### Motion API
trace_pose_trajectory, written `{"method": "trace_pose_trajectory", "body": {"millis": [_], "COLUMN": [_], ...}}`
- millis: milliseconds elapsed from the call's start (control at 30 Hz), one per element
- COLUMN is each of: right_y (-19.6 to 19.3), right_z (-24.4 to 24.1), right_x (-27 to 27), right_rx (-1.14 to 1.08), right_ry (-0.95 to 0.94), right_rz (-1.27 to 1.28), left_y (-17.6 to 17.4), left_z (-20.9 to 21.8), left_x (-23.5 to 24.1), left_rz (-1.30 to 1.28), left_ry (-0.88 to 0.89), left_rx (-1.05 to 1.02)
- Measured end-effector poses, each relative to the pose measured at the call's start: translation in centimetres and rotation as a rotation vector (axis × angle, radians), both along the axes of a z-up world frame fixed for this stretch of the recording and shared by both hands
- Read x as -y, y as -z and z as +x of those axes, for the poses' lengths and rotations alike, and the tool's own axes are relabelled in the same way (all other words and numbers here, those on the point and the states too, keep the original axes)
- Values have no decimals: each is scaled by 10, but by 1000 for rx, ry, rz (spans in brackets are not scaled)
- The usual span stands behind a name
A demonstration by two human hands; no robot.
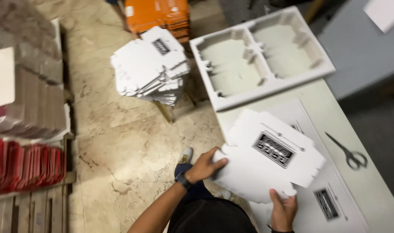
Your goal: Manually removing waste material from die-cut cardboard sheets and stacking the finished pieces on a work table.
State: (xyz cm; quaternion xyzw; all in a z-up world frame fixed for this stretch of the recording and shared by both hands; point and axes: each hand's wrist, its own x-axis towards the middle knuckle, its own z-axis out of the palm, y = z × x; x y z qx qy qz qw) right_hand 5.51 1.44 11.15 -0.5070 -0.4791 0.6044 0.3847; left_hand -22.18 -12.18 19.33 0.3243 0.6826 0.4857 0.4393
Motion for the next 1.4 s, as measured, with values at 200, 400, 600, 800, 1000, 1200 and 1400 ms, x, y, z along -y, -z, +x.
{"method": "trace_pose_trajectory", "body": {"millis": [200,400,600,800,1000,1200,1400], "right_y": [22,-13,42,52,82,18,90], "right_z": [-119,-303,-468,-623,-702,-681,-580], "right_x": [-19,-1,25,42,43,24,-5], "right_rx": [-22,-100,-495,-414,120,771,923], "right_ry": [-645,-1069,-848,-739,-390,-932,-1101], "right_rz": [-178,-42,-342,-431,-731,-323,-245], "left_y": [-10,-99,-193,-223,-135,-39,-46], "left_z": [-81,-207,-335,-381,-359,-310,-338], "left_x": [104,158,143,146,192,243,222], "left_rz": [58,-92,5,171,65,-31,98], "left_ry": [-633,-589,-439,-559,-601,-1264,-929], "left_rx": [-67,-630,-1146,-1402,-1053,-827,-862]}}
